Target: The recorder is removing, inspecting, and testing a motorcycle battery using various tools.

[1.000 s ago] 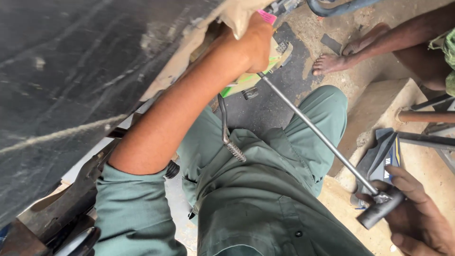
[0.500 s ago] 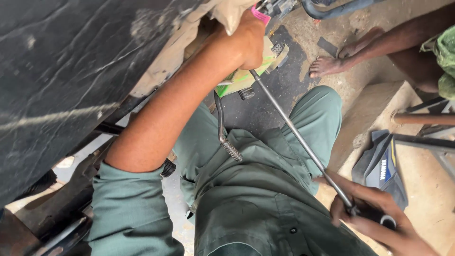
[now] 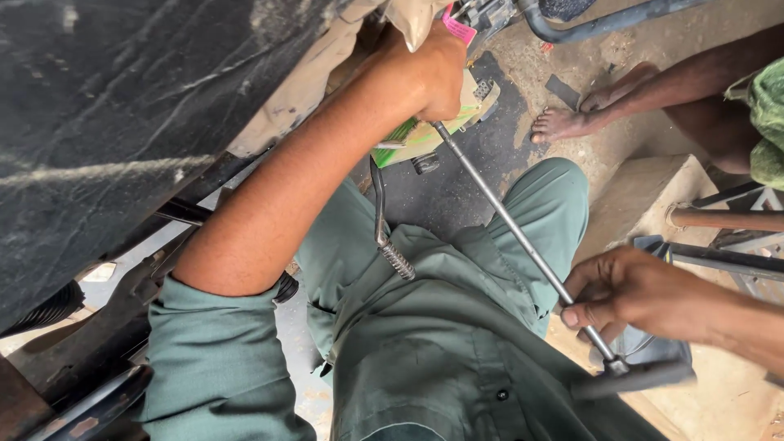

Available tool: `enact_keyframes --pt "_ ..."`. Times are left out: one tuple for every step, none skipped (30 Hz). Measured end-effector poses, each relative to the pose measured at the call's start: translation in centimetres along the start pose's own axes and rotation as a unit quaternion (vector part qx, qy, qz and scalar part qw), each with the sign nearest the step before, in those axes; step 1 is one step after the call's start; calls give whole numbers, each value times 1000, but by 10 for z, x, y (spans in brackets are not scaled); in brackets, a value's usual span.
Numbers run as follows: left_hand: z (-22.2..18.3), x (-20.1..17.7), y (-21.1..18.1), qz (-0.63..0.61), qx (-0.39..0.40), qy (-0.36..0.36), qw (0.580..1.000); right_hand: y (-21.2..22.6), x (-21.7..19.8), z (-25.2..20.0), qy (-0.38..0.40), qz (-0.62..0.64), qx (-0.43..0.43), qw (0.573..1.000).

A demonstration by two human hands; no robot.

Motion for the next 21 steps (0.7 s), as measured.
enact_keyframes --pt "1 1 -1 -2 2 7 1000 -12 -15 2 -66 -43 73 994" --pt "2 3 -1 0 4 8 1000 -19 -22 5 -65 -40 72 994" --pt "2 2 3 -30 -12 -1 999 -17 -27 10 -51 -98 27 994" --pt "2 3 6 -60 -29 -9 998 -16 -30 14 -36 -154 -17 987" --pt "1 3 5 -59 -26 -7 998 4 -18 8 -36 -151 -17 988" --pt "2 3 4 -53 -25 -1 998 20 -7 0 -32 -123 4 992" --pt "2 3 3 -46 -23 5 999 36 5 -7 -27 -96 25 995" --pt "2 2 2 -46 -20 4 999 43 7 -9 -29 -94 24 995" --pt "2 2 2 -38 -21 12 999 39 10 -12 -27 -27 78 996" --pt "2 2 2 -30 -22 21 999 36 14 -15 -24 40 130 990" --pt "5 5 2 -29 -21 21 999 20 1 -5 -24 42 129 990" --pt "8 8 0 -9 -8 24 1000 14 1 7 47 47 71 995" --pt "12 10 -4 10 4 28 1000 7 0 16 116 52 12 992" --pt "17 21 -3 16 11 25 999 8 2 16 112 58 6 992" --pt "22 27 -2 -5 17 -1 1000 11 -4 16 64 -33 -16 997" --pt "30 29 -1 -25 24 -29 999 16 -13 15 12 -123 -38 992" --pt "23 19 -5 -18 33 -34 999 26 -7 10 4 -116 -44 992" --pt "18 10 -4 -27 30 -31 999 36 3 7 16 -91 -46 995" --pt "12 2 -3 -36 27 -27 999 48 12 5 28 -66 -48 996" --pt "9 -6 -6 -29 33 -29 999 51 11 3 25 -59 -54 996" --pt "7 -8 -5 -24 23 -7 999 45 12 3 40 -1 -9 999"
Point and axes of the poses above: each hand's wrist, its own z-axis towards the middle knuckle, its own x-axis out of the palm, y = z × x, the point moved 9 cm from there along z, towards the middle knuckle, and after that the axes turned 10 degrees about z, right-handed, at the moved point
